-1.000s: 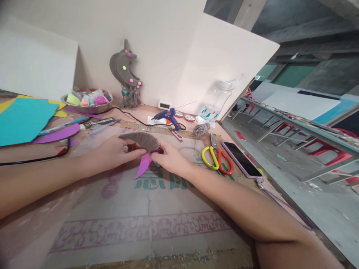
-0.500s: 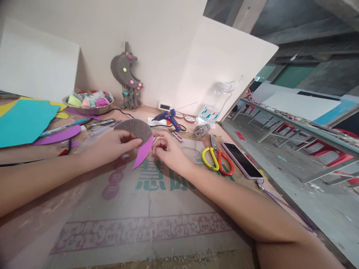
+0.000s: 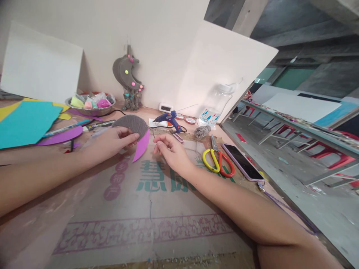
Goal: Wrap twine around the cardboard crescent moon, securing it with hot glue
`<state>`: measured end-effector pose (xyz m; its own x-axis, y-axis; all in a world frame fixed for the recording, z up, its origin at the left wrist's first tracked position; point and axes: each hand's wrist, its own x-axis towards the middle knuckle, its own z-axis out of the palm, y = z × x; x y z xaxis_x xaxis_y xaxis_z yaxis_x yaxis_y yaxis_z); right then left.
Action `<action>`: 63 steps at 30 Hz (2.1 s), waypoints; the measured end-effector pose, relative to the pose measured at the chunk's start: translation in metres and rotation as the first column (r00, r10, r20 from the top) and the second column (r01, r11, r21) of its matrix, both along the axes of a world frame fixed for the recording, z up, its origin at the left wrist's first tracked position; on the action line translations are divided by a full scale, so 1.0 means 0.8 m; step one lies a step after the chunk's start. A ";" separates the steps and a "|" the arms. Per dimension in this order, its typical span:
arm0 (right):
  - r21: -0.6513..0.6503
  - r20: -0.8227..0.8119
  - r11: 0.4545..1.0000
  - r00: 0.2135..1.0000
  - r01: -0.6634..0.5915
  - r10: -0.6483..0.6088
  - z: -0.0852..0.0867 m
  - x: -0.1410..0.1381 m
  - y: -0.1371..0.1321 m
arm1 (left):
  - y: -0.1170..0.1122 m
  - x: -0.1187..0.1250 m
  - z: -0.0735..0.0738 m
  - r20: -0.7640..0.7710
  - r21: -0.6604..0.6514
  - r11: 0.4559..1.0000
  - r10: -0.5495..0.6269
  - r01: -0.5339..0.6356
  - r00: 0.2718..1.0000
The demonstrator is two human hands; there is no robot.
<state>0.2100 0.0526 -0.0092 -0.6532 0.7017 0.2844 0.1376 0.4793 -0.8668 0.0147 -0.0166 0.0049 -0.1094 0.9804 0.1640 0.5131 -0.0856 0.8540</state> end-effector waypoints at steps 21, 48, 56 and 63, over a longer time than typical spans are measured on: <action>-0.068 0.043 0.990 0.991 -0.123 0.126 -0.005 -0.001 0.007 | -0.002 0.004 -0.003 0.056 -0.001 0.998 -0.063 0.063 0.996; 0.103 0.166 0.994 0.986 -0.036 0.018 0.005 0.000 0.000 | 0.001 0.005 -0.004 0.142 -0.051 0.996 -0.069 0.077 0.987; 0.023 0.159 0.999 0.987 -0.027 0.023 0.006 -0.004 -0.001 | 0.000 0.005 -0.008 0.144 -0.041 0.990 -0.126 0.133 0.982; 0.031 0.163 0.996 0.983 -0.088 0.082 0.002 -0.004 -0.002 | -0.006 0.008 -0.004 0.225 -0.146 0.965 -0.183 0.219 0.957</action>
